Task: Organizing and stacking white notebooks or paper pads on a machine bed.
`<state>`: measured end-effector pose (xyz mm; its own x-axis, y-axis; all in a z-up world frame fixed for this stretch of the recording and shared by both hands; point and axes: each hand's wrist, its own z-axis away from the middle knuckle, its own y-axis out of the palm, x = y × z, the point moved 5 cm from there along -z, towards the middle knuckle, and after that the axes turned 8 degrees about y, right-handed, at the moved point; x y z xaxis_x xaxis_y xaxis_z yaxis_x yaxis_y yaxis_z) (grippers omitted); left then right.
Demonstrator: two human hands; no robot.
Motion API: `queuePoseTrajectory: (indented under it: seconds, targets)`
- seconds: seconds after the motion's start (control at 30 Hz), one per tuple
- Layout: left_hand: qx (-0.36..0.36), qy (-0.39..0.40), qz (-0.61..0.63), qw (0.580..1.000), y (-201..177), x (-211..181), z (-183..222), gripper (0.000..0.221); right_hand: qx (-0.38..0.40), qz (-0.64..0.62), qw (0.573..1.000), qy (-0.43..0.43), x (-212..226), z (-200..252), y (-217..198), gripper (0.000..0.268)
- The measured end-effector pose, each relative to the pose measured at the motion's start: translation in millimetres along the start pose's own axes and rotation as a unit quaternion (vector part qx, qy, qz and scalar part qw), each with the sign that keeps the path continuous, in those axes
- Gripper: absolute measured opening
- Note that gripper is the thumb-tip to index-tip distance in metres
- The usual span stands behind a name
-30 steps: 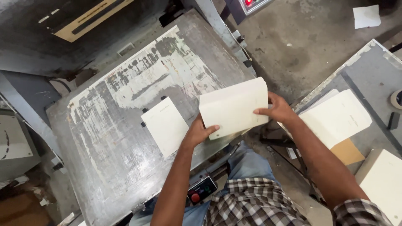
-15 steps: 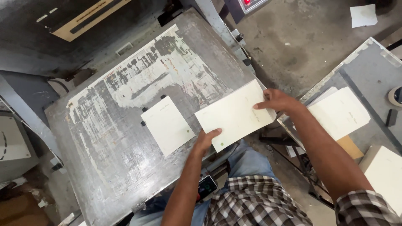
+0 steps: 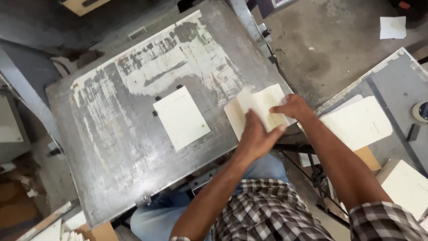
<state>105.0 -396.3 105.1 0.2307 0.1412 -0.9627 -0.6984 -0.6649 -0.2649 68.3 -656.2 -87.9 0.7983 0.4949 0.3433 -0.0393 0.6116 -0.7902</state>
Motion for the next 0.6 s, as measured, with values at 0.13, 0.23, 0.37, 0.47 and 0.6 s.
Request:
queuePoseTrajectory:
  seconds: [0.13,0.23,0.37,0.47,0.6]
  targets:
    - [0.08,0.031,-0.098,0.991,18.9,-36.5,4.6,0.104,0.009,-0.009,1.0,0.023,-0.2,-6.5,-8.2,0.09]
    - [0.153,0.093,-0.015,0.984,38.4,-85.7,17.6,0.108,0.006,0.004,1.0,0.01,10.9,3.5,-9.7,0.076]
    - [0.208,0.208,0.053,0.954,81.1,-100.2,48.2,0.1,-0.008,-0.013,1.0,0.026,27.4,25.7,-32.6,0.077]
    - [0.238,0.163,0.049,0.956,51.0,-99.9,49.4,0.094,0.013,-0.06,0.998,0.033,28.1,35.0,-35.7,0.068]
    - [0.156,0.057,0.021,0.986,-2.6,-16.9,59.3,0.082,0.079,-0.181,0.98,0.041,21.9,42.3,-33.6,0.066]
